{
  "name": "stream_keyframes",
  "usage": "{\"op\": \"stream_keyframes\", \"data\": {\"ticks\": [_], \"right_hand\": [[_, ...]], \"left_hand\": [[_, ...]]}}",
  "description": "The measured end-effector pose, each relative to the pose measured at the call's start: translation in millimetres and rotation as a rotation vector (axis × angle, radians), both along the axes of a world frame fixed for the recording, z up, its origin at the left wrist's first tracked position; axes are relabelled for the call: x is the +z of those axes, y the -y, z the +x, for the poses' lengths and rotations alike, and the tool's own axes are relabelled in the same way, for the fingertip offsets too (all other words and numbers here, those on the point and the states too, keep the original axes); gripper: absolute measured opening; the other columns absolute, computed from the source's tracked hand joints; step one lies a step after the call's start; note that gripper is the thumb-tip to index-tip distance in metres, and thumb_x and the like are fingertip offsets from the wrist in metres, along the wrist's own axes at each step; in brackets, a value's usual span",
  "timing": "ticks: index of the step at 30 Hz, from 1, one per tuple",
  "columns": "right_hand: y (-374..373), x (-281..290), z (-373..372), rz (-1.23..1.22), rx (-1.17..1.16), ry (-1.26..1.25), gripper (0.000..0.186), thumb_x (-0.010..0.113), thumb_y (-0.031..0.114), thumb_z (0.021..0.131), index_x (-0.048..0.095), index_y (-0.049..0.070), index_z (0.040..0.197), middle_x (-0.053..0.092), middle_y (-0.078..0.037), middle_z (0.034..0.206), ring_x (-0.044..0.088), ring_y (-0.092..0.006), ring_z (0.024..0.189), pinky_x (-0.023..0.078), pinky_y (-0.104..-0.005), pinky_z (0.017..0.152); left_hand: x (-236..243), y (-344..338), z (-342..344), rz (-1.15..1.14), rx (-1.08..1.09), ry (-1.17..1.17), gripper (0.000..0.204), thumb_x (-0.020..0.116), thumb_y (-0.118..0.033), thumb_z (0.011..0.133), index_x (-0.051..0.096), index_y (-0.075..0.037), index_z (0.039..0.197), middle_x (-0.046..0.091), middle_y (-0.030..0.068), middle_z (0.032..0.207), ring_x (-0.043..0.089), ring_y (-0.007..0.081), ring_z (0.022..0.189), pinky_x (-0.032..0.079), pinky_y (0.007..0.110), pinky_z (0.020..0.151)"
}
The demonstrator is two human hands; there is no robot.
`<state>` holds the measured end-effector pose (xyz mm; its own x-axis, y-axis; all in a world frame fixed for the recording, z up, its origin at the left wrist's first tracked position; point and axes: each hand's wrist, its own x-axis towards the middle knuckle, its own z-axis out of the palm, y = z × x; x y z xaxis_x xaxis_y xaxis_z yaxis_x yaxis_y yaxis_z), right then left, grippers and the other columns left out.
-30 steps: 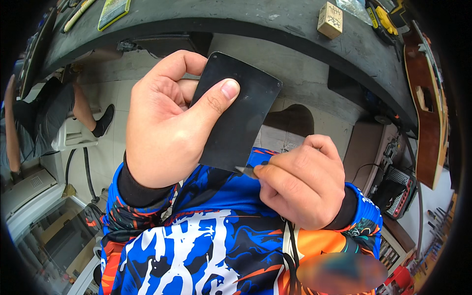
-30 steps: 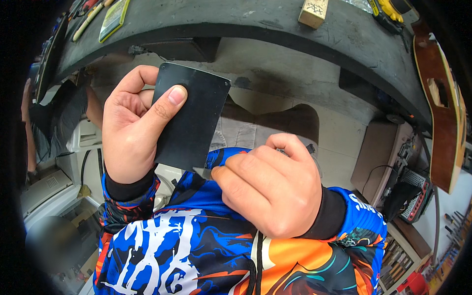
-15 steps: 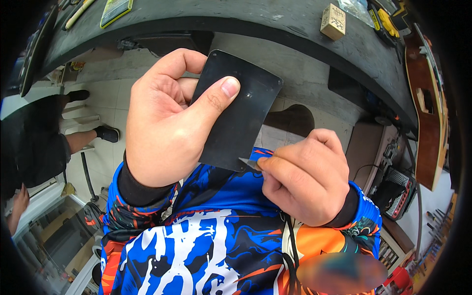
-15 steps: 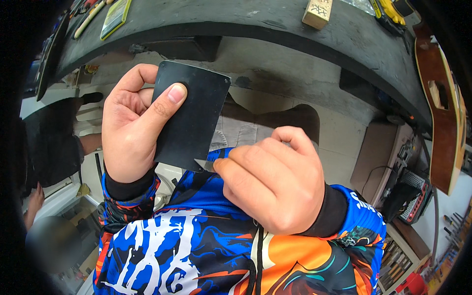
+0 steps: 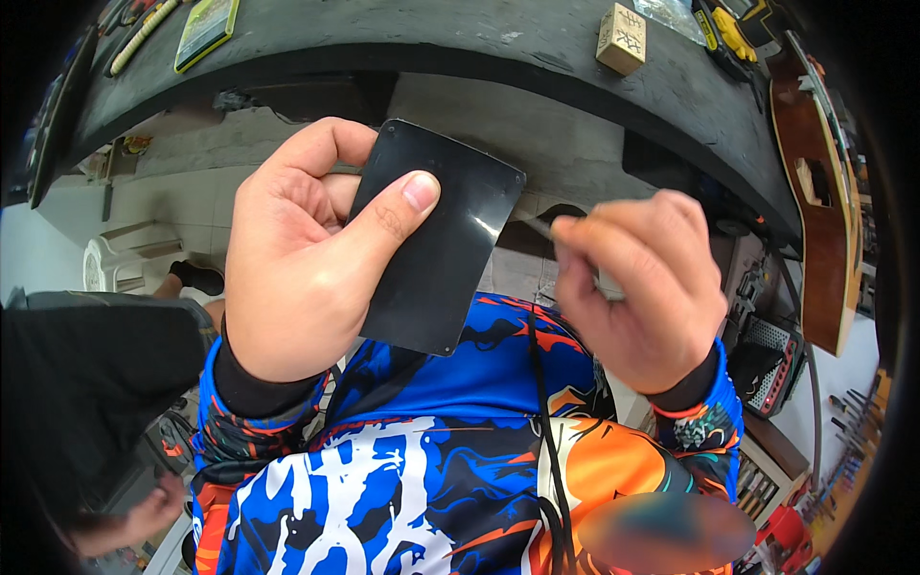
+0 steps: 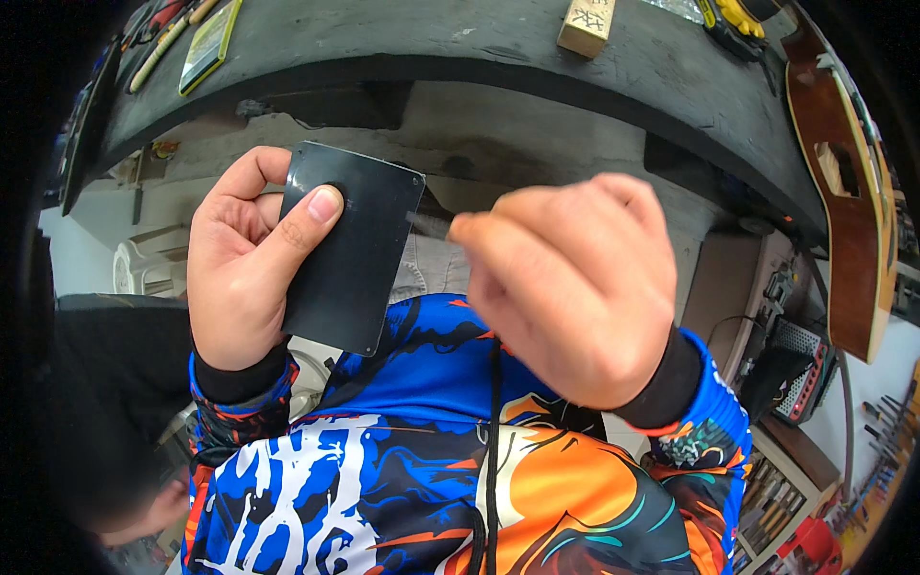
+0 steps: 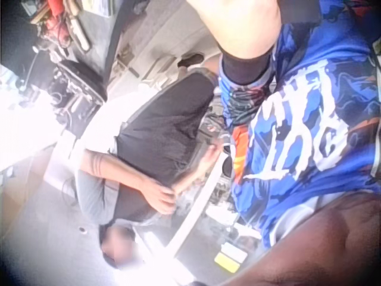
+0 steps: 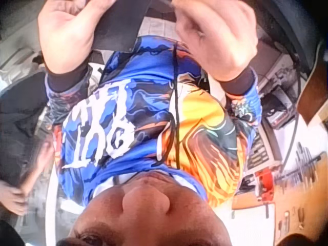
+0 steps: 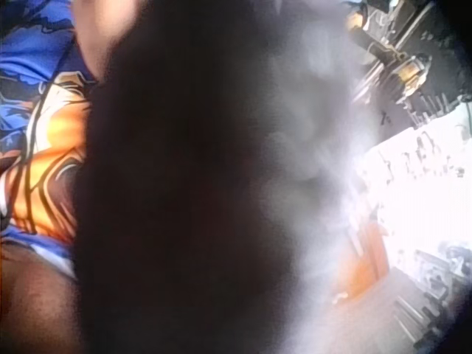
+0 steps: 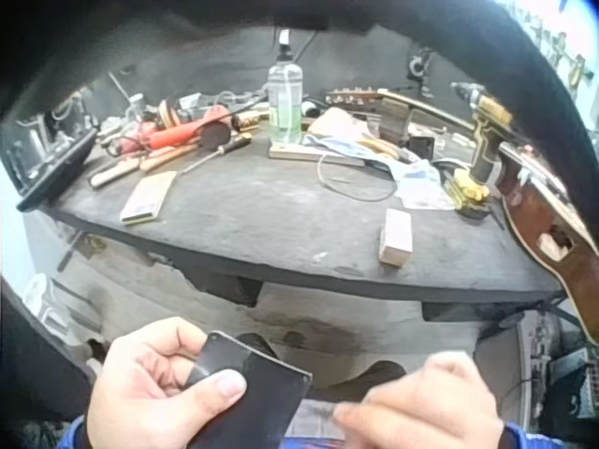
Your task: The person uses a power drill to fasten screws into a small black rectangular plate. They then use a small metal file to smooth the edges of the plate. Another person is seen in the background working on a guitar.
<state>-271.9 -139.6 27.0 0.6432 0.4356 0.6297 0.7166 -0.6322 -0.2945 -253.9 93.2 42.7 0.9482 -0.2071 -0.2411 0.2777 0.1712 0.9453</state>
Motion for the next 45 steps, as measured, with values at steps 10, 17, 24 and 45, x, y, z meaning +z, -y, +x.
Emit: {"op": "stream_keyframes", "data": {"ticks": [10, 17, 24, 45], "right_hand": [[14, 21, 23, -0.175, 0.095, 0.058, 0.036, 0.075, -0.005, 0.064, 0.071, 0.003, 0.099, 0.065, -0.008, 0.087, 0.061, -0.0243, 0.074, 0.046, -0.0365, 0.072], [10, 23, 26, -0.211, 0.119, 0.044, 0.036, 0.075, -0.003, 0.063, 0.071, 0.004, 0.098, 0.063, -0.007, 0.086, 0.061, -0.0246, 0.074, 0.045, -0.0366, 0.071], [12, 14, 20, -0.171, 0.114, 0.044, 0.037, 0.076, -0.004, 0.060, 0.071, 0.003, 0.096, 0.064, -0.007, 0.087, 0.061, -0.0241, 0.072, 0.046, -0.0378, 0.070], [2, 3, 19, 0.013, 0.068, 0.035, 0.032, 0.076, -0.012, 0.069, 0.070, 0.001, 0.098, 0.067, -0.009, 0.084, 0.063, -0.0230, 0.070, 0.048, -0.0344, 0.067]], "left_hand": [[0, -2, -1, -0.018, -0.042, -0.038, 0.016, 0.064, -0.001, 0.096, 0.055, 0.003, 0.109, 0.074, 0.0146, 0.087, 0.071, 0.0127, 0.069, 0.056, 0.022, 0.059], [1, -6, 0, 0.005, -0.047, -0.044, 0.016, 0.063, -0.001, 0.096, 0.055, 0.003, 0.109, 0.074, 0.0144, 0.088, 0.072, 0.0134, 0.071, 0.057, 0.023, 0.061], [-1, -6, 2, -0.008, -0.068, -0.068, 0.018, 0.064, -0.002, 0.096, 0.054, 0.004, 0.110, 0.074, 0.0156, 0.090, 0.072, 0.0145, 0.073, 0.058, 0.024, 0.063], [-5, -11, 7, -0.076, -0.083, -0.156, 0.020, 0.065, -0.009, 0.095, 0.055, 0.004, 0.108, 0.073, 0.0158, 0.089, 0.072, 0.0159, 0.070, 0.059, 0.025, 0.062]]}}
